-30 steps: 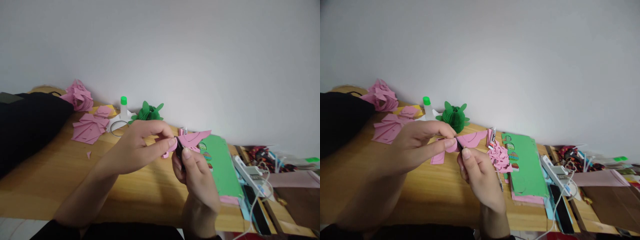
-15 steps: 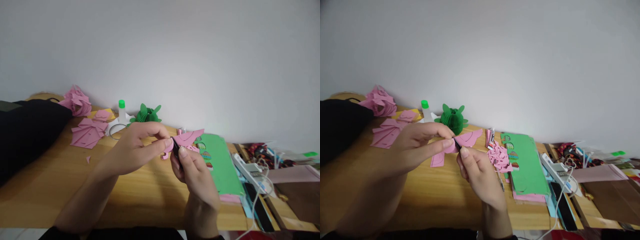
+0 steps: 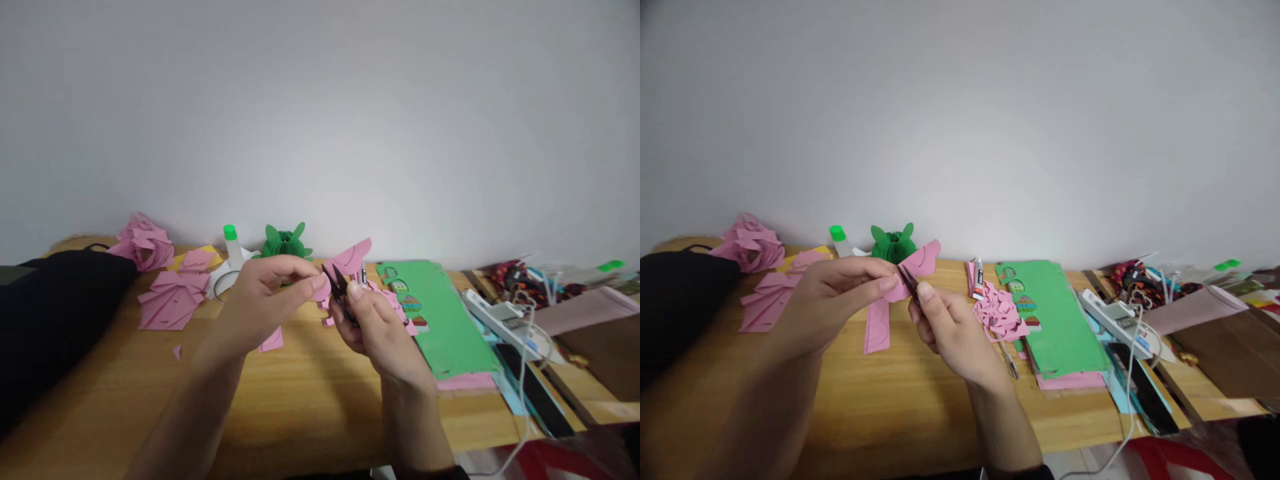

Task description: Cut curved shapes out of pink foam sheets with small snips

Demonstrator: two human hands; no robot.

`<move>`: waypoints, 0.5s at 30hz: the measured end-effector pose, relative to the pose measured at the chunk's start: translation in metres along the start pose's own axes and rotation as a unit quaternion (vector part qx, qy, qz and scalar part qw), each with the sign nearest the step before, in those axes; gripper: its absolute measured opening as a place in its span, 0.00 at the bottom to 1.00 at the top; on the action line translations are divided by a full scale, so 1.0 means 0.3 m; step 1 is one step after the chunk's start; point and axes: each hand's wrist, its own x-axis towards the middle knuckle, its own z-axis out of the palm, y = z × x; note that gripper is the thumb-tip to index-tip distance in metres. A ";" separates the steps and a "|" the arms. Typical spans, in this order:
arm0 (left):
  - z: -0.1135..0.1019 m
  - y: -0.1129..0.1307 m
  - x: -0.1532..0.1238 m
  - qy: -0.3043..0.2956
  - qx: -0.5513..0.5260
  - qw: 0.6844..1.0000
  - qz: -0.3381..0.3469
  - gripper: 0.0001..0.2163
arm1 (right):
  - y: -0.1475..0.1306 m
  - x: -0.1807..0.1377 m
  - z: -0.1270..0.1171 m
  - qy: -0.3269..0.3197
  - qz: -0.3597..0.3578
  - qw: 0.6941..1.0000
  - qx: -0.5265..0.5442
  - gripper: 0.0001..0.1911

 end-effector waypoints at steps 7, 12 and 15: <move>0.034 -0.027 0.011 0.088 -0.044 0.994 -0.042 0.05 | -0.007 0.014 -0.006 0.032 0.003 0.996 0.081 0.25; 0.044 -0.060 0.011 0.126 -0.048 0.988 -0.074 0.01 | -0.012 0.023 -0.021 0.061 -0.015 0.994 0.091 0.27; 0.049 -0.071 0.009 0.125 -0.056 0.988 -0.068 0.02 | -0.015 0.026 -0.026 0.116 -0.047 0.989 0.075 0.23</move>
